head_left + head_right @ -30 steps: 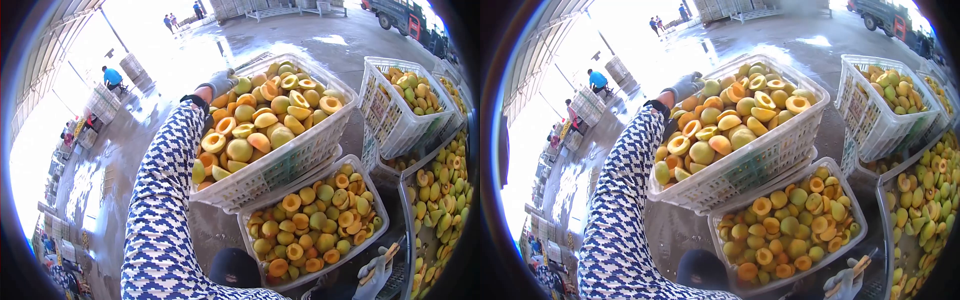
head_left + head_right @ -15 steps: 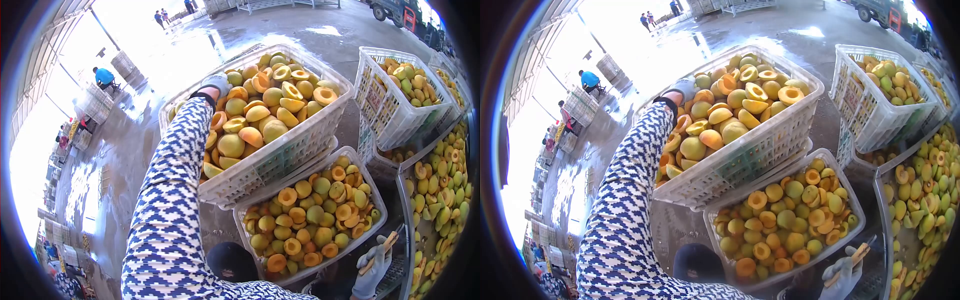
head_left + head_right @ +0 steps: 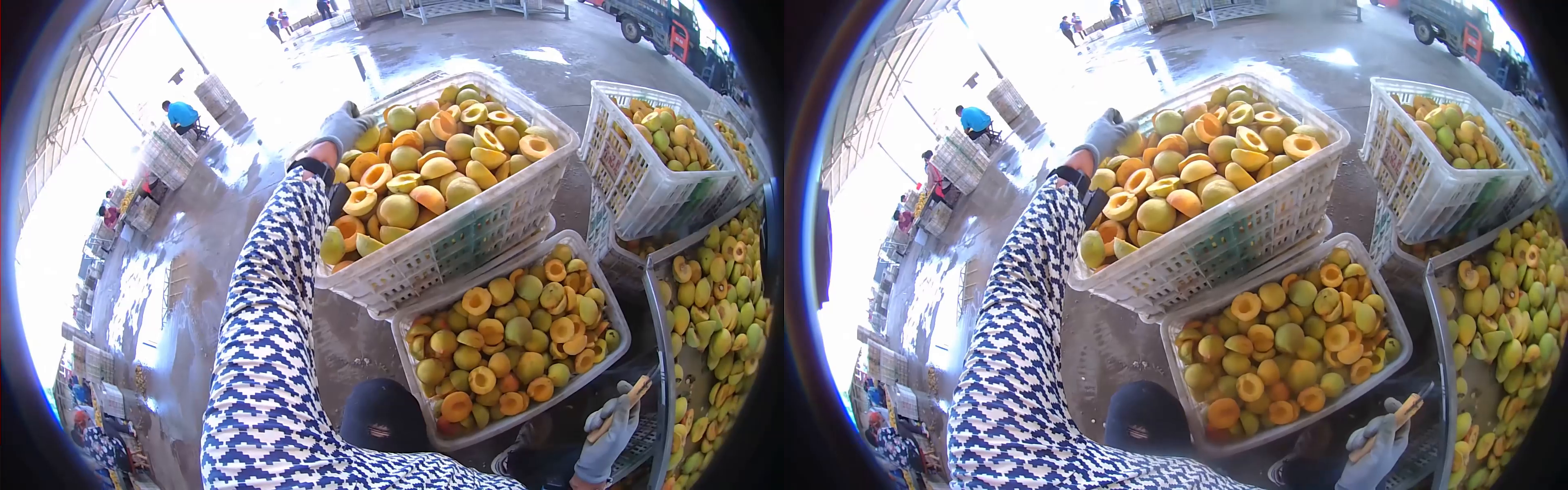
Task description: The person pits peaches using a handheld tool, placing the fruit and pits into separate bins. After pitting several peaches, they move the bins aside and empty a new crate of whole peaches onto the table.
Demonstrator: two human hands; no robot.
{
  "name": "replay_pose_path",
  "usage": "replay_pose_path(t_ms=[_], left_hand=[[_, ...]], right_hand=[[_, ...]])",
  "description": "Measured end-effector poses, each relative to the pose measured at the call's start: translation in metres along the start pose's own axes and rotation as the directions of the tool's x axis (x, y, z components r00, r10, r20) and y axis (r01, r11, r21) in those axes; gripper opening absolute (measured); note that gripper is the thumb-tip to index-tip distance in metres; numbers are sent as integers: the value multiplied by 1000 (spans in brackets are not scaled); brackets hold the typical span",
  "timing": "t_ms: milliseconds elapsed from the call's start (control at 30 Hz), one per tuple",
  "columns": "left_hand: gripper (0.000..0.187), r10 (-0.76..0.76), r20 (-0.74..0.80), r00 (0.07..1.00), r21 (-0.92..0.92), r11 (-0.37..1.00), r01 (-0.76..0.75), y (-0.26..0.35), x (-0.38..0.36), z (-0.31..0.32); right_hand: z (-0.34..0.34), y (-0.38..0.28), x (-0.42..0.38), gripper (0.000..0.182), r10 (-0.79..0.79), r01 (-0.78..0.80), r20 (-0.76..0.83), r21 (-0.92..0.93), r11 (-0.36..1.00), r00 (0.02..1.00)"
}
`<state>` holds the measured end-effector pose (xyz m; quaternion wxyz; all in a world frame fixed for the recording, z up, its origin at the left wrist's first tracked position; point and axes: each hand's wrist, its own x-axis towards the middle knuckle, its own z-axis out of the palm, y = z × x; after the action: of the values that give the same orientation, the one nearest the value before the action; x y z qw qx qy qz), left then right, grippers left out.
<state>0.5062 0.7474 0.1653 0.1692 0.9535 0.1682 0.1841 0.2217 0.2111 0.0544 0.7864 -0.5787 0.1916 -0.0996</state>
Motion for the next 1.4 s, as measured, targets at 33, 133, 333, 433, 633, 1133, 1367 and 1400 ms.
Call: replay_pose_path(t_ms=[33, 133, 333, 433, 633, 1133, 1367, 1400], left_hand=[[42, -43, -26, 999, -57, 997, 42, 0, 4, -6], [40, -94, -105, 990, -106, 991, 83, 0, 17, -10], [44, 162, 43, 986, 219, 961, -167, -3, 33, 35], [39, 9, 152, 988, 291, 955, -54, -4, 44, 28], [34, 257, 202, 945, 167, 942, -292, 5, 16, 41], [54, 123, 434, 893, 216, 948, -235, 14, 34, 42], [62, 286, 375, 882, 185, 909, -374, 90, 14, 79], [62, 297, 383, 875, 178, 906, -385, 95, 15, 81]], right_hand=[[0, 1, 0, 25, 9, -9, -12, 2, 1000, 1000], [0, 5, 3, 24, 18, -17, -25, 24, 1000, 1000], [9, 9, 8, 25, 17, -17, -16, -8, 1000, 1000], [4, 11, 12, 25, 16, -16, -29, -22, 1000, 999], [8, 8, 15, 26, 12, -12, -30, -9, 1000, 999], [9, -1, 6, 25, 8, -8, -16, -7, 1000, 1000], [7, -1, 9, 24, 47, -47, -15, -11, 999, 999], [7, -2, 9, 24, 47, -47, -30, -11, 999, 998]])
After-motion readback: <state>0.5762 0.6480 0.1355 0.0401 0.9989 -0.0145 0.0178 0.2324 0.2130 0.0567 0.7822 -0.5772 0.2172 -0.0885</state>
